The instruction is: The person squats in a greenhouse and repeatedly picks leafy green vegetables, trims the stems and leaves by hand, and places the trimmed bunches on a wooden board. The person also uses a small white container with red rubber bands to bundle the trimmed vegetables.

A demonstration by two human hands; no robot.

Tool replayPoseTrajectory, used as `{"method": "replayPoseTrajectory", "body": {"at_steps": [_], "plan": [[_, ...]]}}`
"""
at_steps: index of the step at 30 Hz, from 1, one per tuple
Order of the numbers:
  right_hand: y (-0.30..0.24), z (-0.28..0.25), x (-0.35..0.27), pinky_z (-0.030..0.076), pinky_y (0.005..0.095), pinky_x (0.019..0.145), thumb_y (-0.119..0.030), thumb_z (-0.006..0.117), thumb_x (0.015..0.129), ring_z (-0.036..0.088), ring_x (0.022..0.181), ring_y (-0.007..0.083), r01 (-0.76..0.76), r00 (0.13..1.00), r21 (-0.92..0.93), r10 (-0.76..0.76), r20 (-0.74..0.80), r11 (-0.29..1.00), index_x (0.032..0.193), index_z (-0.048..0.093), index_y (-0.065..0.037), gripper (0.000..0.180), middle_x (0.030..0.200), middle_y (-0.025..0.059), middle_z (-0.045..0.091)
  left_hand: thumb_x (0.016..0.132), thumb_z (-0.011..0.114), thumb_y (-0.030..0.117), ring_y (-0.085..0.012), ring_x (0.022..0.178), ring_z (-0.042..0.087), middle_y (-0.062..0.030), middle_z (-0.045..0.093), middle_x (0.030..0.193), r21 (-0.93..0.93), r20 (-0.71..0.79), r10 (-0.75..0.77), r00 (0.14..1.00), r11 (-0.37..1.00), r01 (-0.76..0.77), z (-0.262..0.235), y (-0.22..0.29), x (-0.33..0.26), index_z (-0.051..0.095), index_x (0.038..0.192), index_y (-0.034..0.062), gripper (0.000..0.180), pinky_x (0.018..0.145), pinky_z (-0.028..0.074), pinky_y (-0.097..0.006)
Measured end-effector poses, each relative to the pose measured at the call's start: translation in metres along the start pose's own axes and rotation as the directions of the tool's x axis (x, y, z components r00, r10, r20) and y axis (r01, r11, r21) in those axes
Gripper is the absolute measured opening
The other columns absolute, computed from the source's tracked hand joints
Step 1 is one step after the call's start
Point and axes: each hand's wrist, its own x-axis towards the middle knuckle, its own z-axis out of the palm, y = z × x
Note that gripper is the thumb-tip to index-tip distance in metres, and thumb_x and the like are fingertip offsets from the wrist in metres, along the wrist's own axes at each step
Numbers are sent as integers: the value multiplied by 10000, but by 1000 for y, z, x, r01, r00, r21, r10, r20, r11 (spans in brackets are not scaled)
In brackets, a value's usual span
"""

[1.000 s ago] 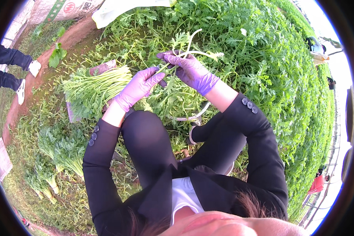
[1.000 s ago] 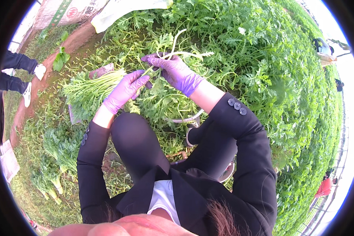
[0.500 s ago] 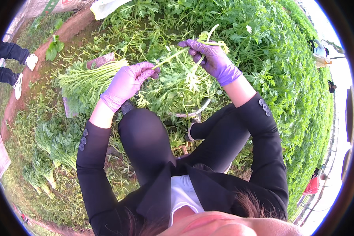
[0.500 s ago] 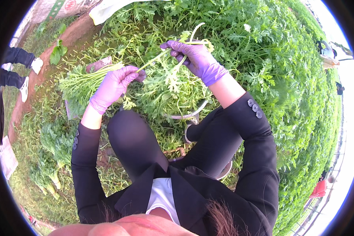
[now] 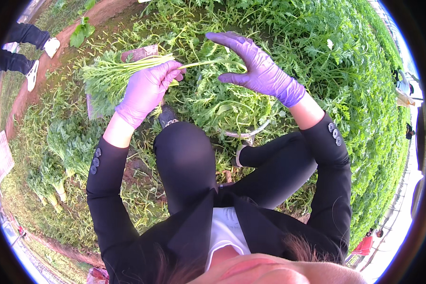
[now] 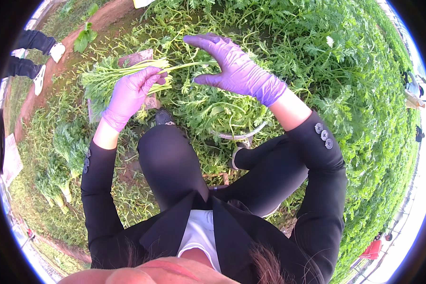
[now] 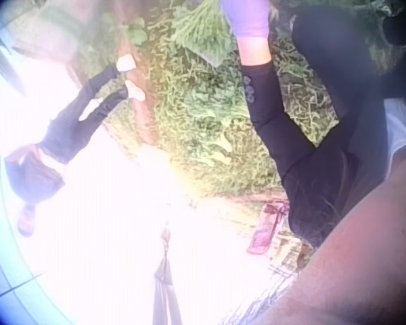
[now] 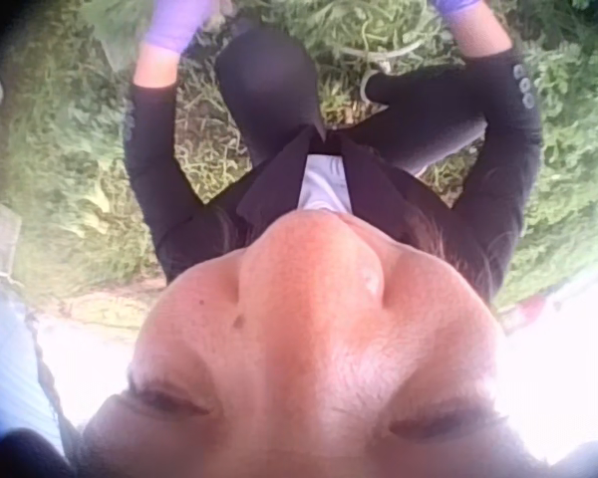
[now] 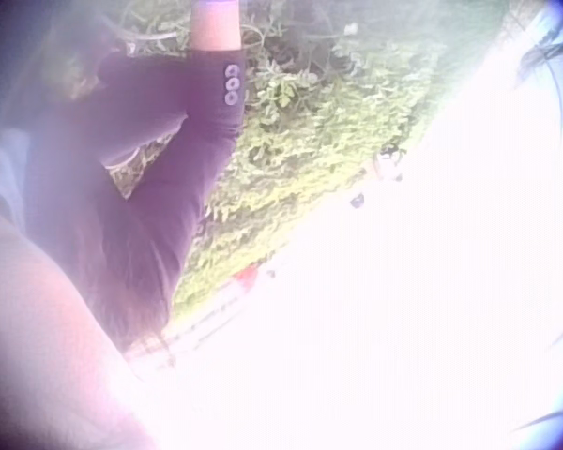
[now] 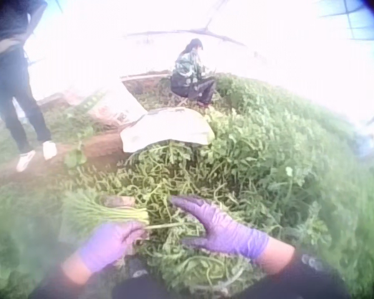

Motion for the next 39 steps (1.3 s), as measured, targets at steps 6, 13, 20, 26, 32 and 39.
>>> {"method": "replayPoseTrajectory", "body": {"at_steps": [6, 13, 20, 26, 32, 39], "plan": [[16, 17, 14, 549, 268, 746, -151, 731, 889, 661, 768, 97, -559, 804, 381, 369, 465, 737, 1064, 707, 3, 235, 896, 65, 729, 941, 635, 225, -237, 801, 725, -56, 745, 914, 278, -89, 86, 992, 959, -58, -9, -10, -23, 694, 1120, 158, 200, 685, 565, -317], [134, -27, -39, 489, 447, 960, -253, 735, 845, 612, 1134, 342, -221, 619, -754, 686, 382, 619, 1281, 611, -88, 483, 1183, 168, 664, 941, 622, 181, -243, 882, 721, -46, 732, 1040, 571, -187, 110, 976, 821, 17, -66, -92, -31, 660, 1179, 186, 241, 717, 567, -319], [212, 2, 14, 496, 431, 944, -258, 678, 892, 635, 1059, 346, -333, 806, -522, 524, 275, 786, 1269, 612, -90, 418, 1167, 169, 653, 853, 684, 280, -242, 1074, 590, -20, 618, 1242, 909, 23, -46, 999, 417, -1, -78, -183, 0, 521, 1372, 241, 546, 947, 460, -387], [329, 11, 46, 451, 433, 1041, -205, 704, 877, 574, 1188, 340, -406, 833, -537, 541, 115, 740, 1443, 447, -158, 624, 1287, 168, 595, 896, 663, 250, -252, 1296, 476, -25, 561, 1365, 855, -243, -48, 969, 461, 237, -67, -122, 18, 560, 1357, 208, 474, 1136, 276, -461], [273, 86, 127, 398, 439, 1095, 8, 666, 817, 509, 1258, 331, 54, 998, -276, -44, 44, 960, 1426, 476, -195, 669, 1381, 122, 526, 900, 620, 147, -269, 1207, 548, -61, 610, 1269, 732, -133, 144, 981, 681, -1, 22, -177, 83, 602, 1274, 140, 375, 1100, 355, -445], [148, 204, 151, 421, 412, 1049, -232, 719, 803, 492, 1280, 307, 393, 883, 87, -402, 243, 916, 1124, 656, -158, 335, 1338, 81, 557, 906, 635, 187, -283, 1135, 584, -83, 632, 1187, 532, -261, 43, 964, 840, 107, 43, -220, 61, 602, 1242, 120, 343, 1068, 385, -471]]}}
